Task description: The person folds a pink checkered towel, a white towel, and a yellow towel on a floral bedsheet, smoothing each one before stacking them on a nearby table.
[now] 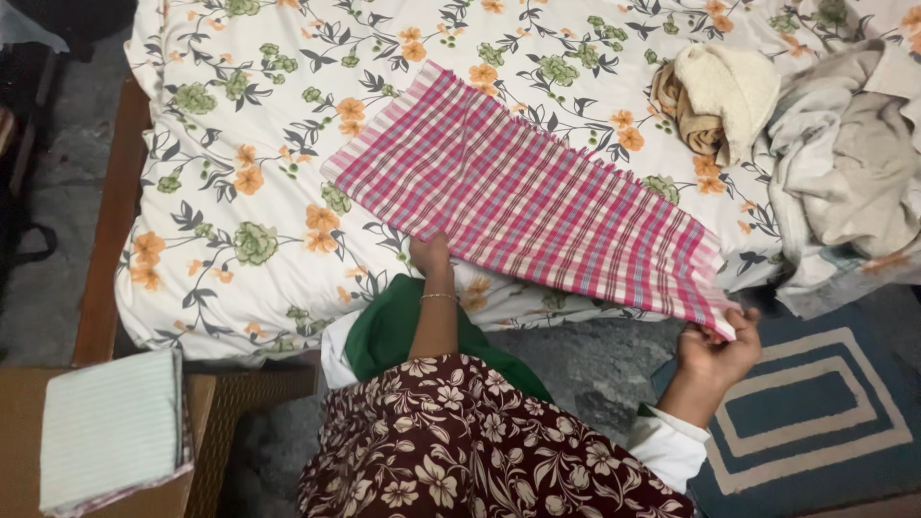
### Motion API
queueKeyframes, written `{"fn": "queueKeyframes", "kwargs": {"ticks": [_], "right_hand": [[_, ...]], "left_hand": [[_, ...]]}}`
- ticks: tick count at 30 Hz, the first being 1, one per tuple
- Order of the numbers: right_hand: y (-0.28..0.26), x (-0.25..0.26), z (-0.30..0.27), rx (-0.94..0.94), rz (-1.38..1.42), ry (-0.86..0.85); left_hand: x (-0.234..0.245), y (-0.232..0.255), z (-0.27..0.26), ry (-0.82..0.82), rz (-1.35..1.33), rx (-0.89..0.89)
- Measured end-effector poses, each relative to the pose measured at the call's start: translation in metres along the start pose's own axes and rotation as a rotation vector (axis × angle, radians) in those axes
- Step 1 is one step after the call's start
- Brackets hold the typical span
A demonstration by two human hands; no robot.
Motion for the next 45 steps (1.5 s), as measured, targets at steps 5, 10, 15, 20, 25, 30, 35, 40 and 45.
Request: {"fn": "queueKeyframes", "kwargs": {"ticks": [5,10,15,20,25,30,35,40,45], "right_hand": [[-0.022,0.013,0.013,-0.002,0.008,-0.012],[-0.032,0.026,0.026,0.055,0.019,0.042],[-0.025,0.011,0.016,0.055,-0.012,-0.043],[-0.006,-0.01,-0.006,0.147,-0.221,-0.026],[0.021,-0.033,-0.021,0.225,-0.34,-0.068],[0.031,-0.045,-0.029,0.362,-0.389,-0.11],[0.051,-0.046,-0.023,0.393,-0.39,-0.04],[0.084,-0.051,-0.021,0.378,-0.459,-0.06],[0.096,-0.043,-0.013,0.369,-0.488,-0.039]], "left_hand": [[-0.004,-0.032,-0.004,-0.095,-0.257,0.305],[-0.004,-0.019,0.031,0.037,-0.269,0.209],[0.0,-0.009,0.097,0.045,-0.261,0.27],[0.041,-0.009,0.159,-0.045,-0.304,0.285],[0.022,-0.01,0.187,-0.154,-0.325,0.393],[0.002,-0.017,0.212,-0.155,-0.495,0.633],[-0.024,-0.025,0.244,-0.157,-0.537,0.634],[-0.036,-0.021,0.268,-0.167,-0.436,0.544],[-0.035,-0.007,0.265,-0.15,-0.508,0.599]]}}
Point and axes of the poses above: each hand's wrist, its own z-axis towards the middle knuckle, its own x-axis out of the back of the hand, y = z × x, the point moved 10 cm from there along z, towards the middle knuckle, and after that the axes turned 13 degrees about y, right-handed, at the moved point
